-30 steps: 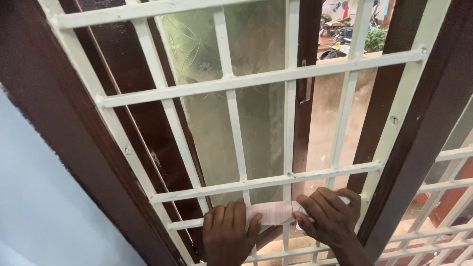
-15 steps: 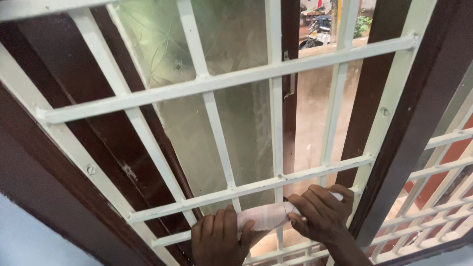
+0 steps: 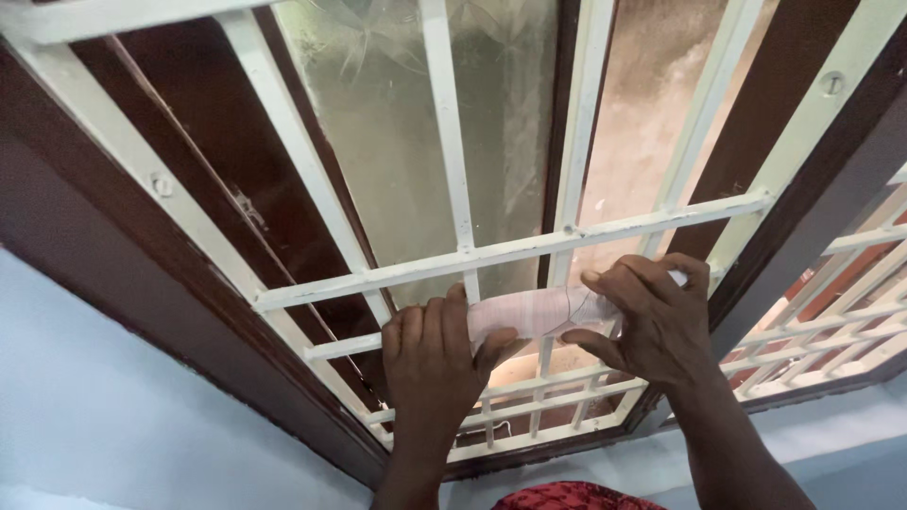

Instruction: The person wipes the white metal bars of a window grille using a light-colored cloth. They systematically clean the horizontal and vertical bars, moving the cloth back and forth to remove dust or dirt from the surface.

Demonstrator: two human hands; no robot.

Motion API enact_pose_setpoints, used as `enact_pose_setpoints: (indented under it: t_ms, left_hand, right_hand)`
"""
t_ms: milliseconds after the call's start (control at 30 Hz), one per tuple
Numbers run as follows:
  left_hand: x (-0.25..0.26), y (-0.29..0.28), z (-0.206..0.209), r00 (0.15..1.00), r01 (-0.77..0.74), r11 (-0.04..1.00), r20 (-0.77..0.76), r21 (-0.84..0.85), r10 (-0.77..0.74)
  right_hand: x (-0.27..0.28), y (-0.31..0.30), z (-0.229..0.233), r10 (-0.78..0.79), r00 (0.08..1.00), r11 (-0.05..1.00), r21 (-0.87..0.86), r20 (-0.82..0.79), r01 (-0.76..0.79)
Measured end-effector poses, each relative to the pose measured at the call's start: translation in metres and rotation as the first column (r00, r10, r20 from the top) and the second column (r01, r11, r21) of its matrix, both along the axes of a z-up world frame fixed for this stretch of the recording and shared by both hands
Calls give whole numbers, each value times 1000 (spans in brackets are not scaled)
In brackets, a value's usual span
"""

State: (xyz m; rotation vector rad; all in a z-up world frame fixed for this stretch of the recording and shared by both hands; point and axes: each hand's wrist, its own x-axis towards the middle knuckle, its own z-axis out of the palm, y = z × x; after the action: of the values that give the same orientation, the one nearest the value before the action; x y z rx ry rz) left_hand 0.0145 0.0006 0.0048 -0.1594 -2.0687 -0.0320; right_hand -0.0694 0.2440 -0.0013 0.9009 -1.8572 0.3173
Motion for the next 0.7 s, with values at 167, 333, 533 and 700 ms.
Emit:
enact_pose_setpoints:
  t_ms: [167,333,533,700]
  left_hand:
    - [18,-15,3,991,129,983,-32,-128,-134]
    - [30,-30,6,977,210,963,68,-167,-201]
    - [59,-35,31,944,-30,993,-330,-113,-9]
    - [58,-50,48,921,-157,986,-354,52,166]
  right_hand:
    - [5,6,4,40,991,997,73,-127,-31]
    - [29,9,18,150,976,988,50,-160,-144]
    - [72,-16,74,111,979,990,-67,-173,-125]
    - [60,-69,112,80,945,991,127,-317,-41]
